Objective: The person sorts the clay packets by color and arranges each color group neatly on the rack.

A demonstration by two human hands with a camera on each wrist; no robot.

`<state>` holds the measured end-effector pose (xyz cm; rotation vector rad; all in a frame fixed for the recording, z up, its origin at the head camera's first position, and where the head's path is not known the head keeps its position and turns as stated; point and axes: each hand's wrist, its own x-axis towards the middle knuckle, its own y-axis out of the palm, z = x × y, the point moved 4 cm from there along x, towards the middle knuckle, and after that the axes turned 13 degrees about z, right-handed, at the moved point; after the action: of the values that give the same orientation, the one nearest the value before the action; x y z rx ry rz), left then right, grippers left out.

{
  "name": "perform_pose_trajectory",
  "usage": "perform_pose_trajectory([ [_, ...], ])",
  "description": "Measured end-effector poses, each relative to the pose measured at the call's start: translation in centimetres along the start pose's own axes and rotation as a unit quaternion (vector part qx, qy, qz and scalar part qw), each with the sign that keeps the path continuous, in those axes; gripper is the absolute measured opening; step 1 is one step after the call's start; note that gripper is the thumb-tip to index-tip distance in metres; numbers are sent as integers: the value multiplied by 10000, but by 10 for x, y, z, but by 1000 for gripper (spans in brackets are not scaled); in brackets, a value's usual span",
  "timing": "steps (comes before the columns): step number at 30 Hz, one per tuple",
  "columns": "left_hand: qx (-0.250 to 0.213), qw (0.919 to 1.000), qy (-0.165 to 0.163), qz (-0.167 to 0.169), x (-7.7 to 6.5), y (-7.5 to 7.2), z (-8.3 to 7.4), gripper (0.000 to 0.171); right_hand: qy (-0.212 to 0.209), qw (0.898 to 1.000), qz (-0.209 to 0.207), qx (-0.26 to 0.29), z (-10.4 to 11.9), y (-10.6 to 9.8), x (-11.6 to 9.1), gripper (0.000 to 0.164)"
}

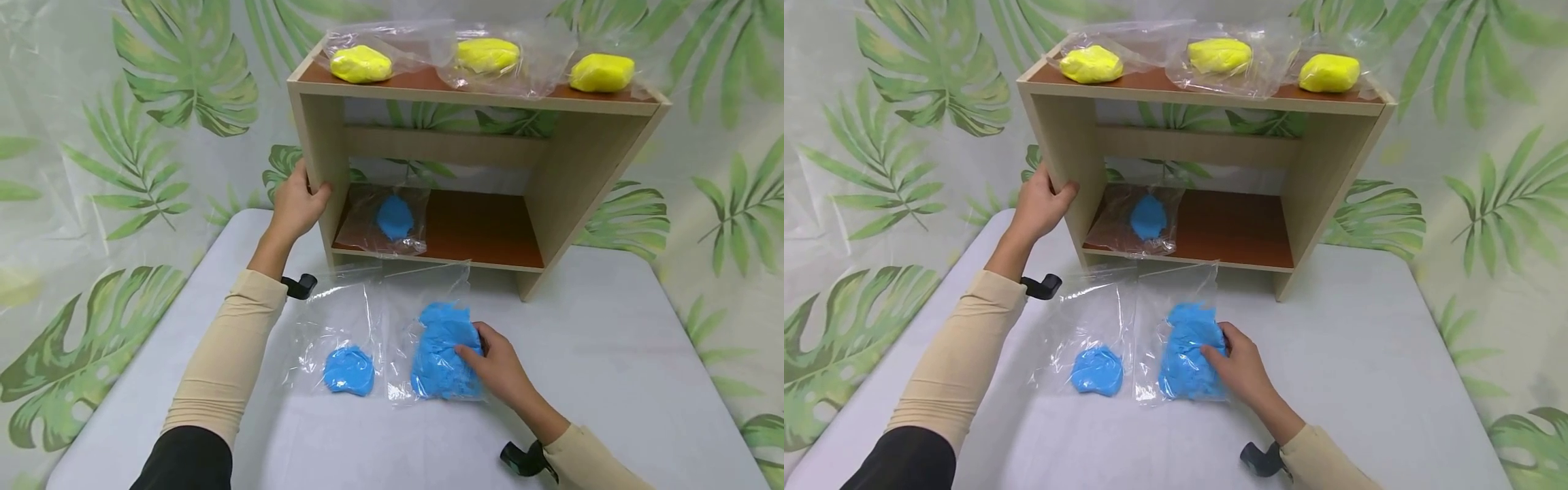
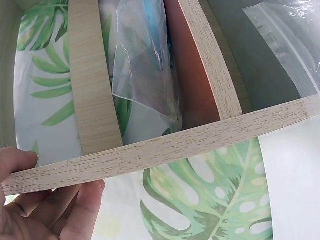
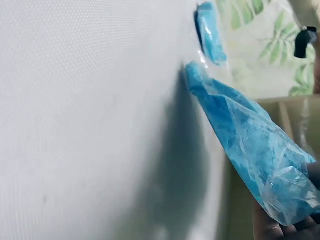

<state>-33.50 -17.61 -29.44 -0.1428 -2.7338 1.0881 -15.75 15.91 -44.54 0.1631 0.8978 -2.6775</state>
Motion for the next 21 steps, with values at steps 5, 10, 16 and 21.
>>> perform_pose_trajectory([
  [5,-27,10000,4,-32,0,-2,-1,54,-368,9985,-375,-149,5,-18,-16,47],
  [10,-7,10000,-27,-19,0,-2,-1,56,-585,9961,-641,-133,8,-32,-26,47],
  [16,22,10000,-84,8,1,-1,0,55,-742,9938,-826,-18,14,-44,-29,47],
  [21,48,9999,-101,7,1,0,0,54,-631,9934,-959,-65,16,-53,-32,50],
])
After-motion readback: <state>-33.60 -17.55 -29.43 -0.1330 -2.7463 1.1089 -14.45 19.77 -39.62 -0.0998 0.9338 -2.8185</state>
